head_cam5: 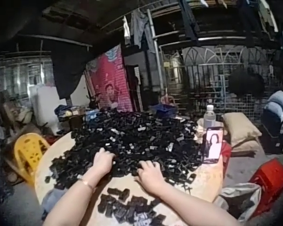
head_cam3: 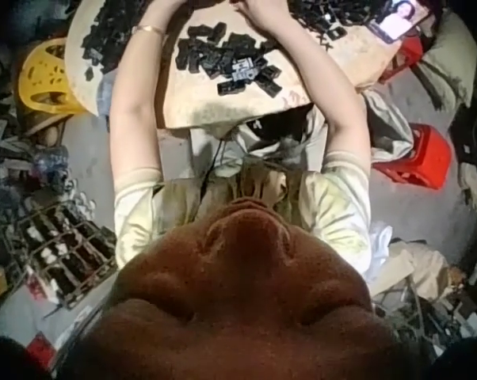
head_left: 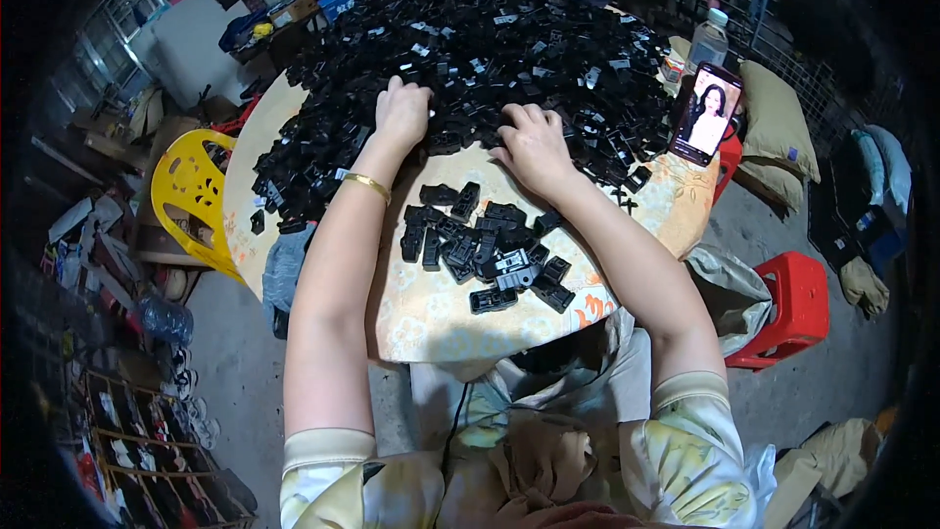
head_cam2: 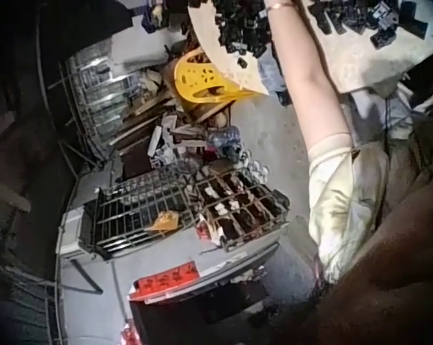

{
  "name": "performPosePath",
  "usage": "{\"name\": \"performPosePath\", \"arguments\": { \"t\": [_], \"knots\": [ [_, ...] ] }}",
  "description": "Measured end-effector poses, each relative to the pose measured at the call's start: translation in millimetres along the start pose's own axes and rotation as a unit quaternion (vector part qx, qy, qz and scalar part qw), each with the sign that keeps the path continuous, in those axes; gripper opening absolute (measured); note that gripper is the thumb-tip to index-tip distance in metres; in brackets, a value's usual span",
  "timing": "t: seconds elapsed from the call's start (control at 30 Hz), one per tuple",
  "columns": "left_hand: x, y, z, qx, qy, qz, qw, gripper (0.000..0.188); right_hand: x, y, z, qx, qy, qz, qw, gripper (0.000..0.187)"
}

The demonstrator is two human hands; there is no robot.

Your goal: The recorder is sorting and inspecting a large pile of small black electronic components at a workstation.

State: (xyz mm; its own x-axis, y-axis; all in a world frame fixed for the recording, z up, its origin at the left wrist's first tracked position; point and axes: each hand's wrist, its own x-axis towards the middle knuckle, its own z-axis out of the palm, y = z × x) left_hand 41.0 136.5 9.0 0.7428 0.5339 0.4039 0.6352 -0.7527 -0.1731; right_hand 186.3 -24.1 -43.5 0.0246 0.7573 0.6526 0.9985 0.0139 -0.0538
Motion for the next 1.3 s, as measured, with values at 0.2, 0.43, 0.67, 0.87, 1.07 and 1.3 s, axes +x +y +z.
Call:
{"name": "performPosePath", "arguments": {
  "t": [0.2, 0.43, 0.67, 0.87, 1.07, 1.3],
  "knots": [
    [10.2, -10.7, 19.1, -0.006, 0.096, -0.014, 0.995, 0.016, 3.4, -0.4, -3.6, 0.035, 0.011, -0.006, 0.999, 0.020],
    [3.4, -2.2, -19.3, -0.256, -0.062, -0.010, 0.965, 0.029, 9.4, 16.6, -17.4, 0.332, 0.090, 0.176, 0.923, 0.024],
    [-28.6, 24.2, -5.3, -0.089, -0.065, 0.076, 0.991, 0.026, 13.8, 18.2, -24.9, 0.646, -0.035, 0.296, 0.703, 0.037],
    [-38.4, 37.2, 9.6, -0.031, -0.043, 0.101, 0.993, 0.018, 10.9, 15.6, -19.0, 0.632, -0.096, 0.311, 0.704, 0.040],
    [-47.9, 39.8, 1.8, -0.193, 0.065, 0.089, 0.975, 0.028, 2.2, 10.6, -9.7, 0.287, 0.111, 0.115, 0.944, 0.043],
    [-70.8, 66.9, -27.0, -0.805, 0.015, -0.230, 0.547, 0.039, 1.3, -21.9, -18.6, 0.465, -0.034, 0.135, 0.875, 0.046]
  ]
}}
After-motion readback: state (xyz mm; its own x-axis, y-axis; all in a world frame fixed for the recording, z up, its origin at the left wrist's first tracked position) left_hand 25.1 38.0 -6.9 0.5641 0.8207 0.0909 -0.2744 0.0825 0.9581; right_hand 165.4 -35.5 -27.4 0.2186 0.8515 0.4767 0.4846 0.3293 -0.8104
